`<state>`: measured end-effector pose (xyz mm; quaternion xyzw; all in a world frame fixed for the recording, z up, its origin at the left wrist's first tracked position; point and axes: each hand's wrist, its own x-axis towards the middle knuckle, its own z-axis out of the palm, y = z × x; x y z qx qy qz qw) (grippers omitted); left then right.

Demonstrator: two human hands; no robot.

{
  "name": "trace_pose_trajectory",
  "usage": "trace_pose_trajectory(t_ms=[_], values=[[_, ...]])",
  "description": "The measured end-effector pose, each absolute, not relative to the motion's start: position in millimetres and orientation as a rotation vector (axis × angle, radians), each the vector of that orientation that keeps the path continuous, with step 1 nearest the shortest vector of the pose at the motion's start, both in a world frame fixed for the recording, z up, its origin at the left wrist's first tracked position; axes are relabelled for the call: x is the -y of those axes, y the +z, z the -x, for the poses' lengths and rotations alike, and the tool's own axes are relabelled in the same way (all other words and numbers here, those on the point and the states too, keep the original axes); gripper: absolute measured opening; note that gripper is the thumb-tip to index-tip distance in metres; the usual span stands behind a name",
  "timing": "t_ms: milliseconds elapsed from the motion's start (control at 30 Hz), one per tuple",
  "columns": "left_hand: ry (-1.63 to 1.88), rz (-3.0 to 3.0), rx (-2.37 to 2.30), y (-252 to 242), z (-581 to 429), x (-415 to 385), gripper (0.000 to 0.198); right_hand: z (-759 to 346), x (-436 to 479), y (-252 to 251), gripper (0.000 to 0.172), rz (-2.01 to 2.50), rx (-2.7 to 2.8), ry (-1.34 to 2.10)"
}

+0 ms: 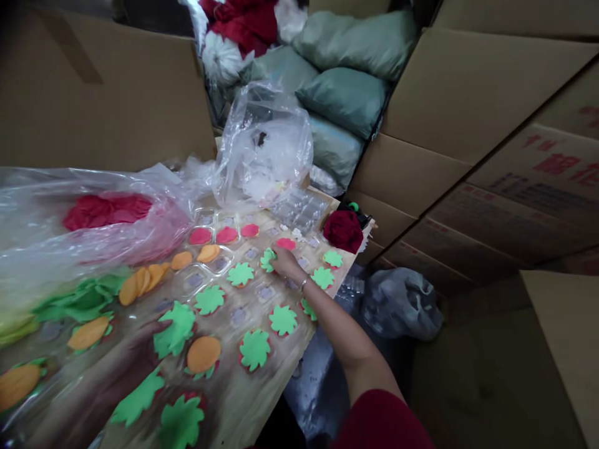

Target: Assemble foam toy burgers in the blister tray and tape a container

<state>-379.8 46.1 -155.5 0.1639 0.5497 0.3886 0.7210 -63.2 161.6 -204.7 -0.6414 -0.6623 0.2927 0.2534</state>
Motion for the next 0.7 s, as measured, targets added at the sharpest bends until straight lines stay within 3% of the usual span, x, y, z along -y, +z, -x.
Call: trace_pose_trajectory(t_ms=[167, 367, 533, 600, 700], values=[[0.870, -0.363, -1.223, -148.2, 376.9, -45.8, 0.042, 68.0, -154.9, -204.7, 0.030, 1.925, 1.836, 0.628], [0.937, -0.347, -1.077, -138.7, 360.8, -44.5, 0.054, 88.4, -124.3, -174.3, 0.031, 1.833, 1.977, 0.229], [0.971, -0.383, -0.976, -137.5, 337.5, -47.0, 0.053, 134.3, -89.4, -152.5, 0.031, 1.199, 1.977, 1.018], [0.998, -0.389, -0.964, -137.4, 332.0, -47.7, 0.051, 149.1, -79.6, -151.7, 0.033, 1.105, 1.918, 1.133], [0.995, -0.413, -0.955, -137.7, 329.2, -48.5, 0.048, 160.6, -73.5, -157.5, 0.023, 1.095, 1.736, 1.166]])
